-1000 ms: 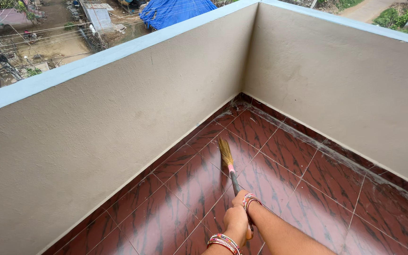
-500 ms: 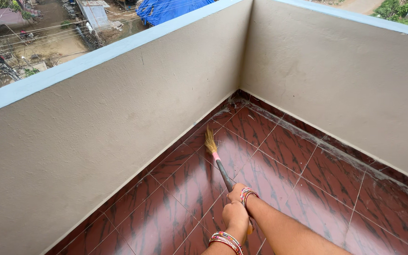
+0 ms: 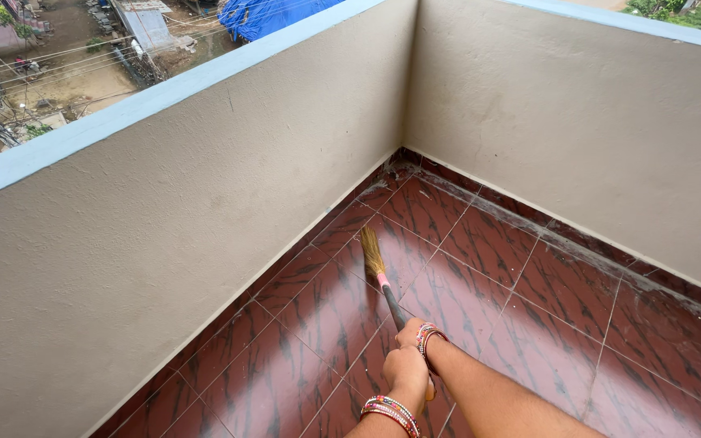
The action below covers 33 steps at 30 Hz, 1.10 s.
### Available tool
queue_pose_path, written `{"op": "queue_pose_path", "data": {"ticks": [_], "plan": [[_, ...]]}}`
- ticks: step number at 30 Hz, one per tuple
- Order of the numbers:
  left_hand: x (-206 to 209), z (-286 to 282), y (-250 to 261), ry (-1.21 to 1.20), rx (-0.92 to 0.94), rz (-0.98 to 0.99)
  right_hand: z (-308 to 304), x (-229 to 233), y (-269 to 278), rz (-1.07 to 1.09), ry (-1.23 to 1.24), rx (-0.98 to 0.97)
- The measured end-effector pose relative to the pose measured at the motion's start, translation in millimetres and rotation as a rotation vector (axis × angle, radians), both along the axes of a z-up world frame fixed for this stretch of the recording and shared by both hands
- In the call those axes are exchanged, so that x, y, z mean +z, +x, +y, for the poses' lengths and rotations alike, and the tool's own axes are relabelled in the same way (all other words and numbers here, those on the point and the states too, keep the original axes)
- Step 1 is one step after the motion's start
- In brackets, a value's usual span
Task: The person sweeps the tiled balcony floor using a broom.
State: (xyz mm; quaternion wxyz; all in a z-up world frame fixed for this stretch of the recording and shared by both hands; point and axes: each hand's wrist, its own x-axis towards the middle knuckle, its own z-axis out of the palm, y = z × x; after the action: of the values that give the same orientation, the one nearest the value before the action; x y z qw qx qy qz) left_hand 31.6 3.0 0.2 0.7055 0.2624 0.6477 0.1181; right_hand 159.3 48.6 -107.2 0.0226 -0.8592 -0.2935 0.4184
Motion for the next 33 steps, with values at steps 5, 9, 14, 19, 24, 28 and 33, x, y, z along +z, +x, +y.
{"op": "queue_pose_path", "data": {"ticks": [5, 9, 14, 19, 24, 28, 33], "plan": [[-7, -6, -2, -0.002, 0.075, -0.056, -19, 26, -13, -0.003, 0.086, -0.146], [-2, -11, -8, 0.077, -0.114, 0.016, -28, 36, -17, -0.027, 0.155, -0.142], [2, -19, -15, 0.186, -0.162, 0.069, -26, 23, -16, -0.077, 0.180, -0.070], [21, -30, -25, 0.093, -0.137, 0.043, -27, -3, -20, -0.085, 0.147, 0.072], [8, -37, -27, 0.049, -0.155, 0.037, -38, -14, -23, -0.079, 0.080, 0.094], [0, -42, -21, 0.021, -0.153, 0.014, -49, -14, -15, -0.068, 0.052, 0.016], [1, -44, -8, 0.039, -0.119, -0.042, -55, -14, 7, -0.083, 0.080, -0.015]]}}
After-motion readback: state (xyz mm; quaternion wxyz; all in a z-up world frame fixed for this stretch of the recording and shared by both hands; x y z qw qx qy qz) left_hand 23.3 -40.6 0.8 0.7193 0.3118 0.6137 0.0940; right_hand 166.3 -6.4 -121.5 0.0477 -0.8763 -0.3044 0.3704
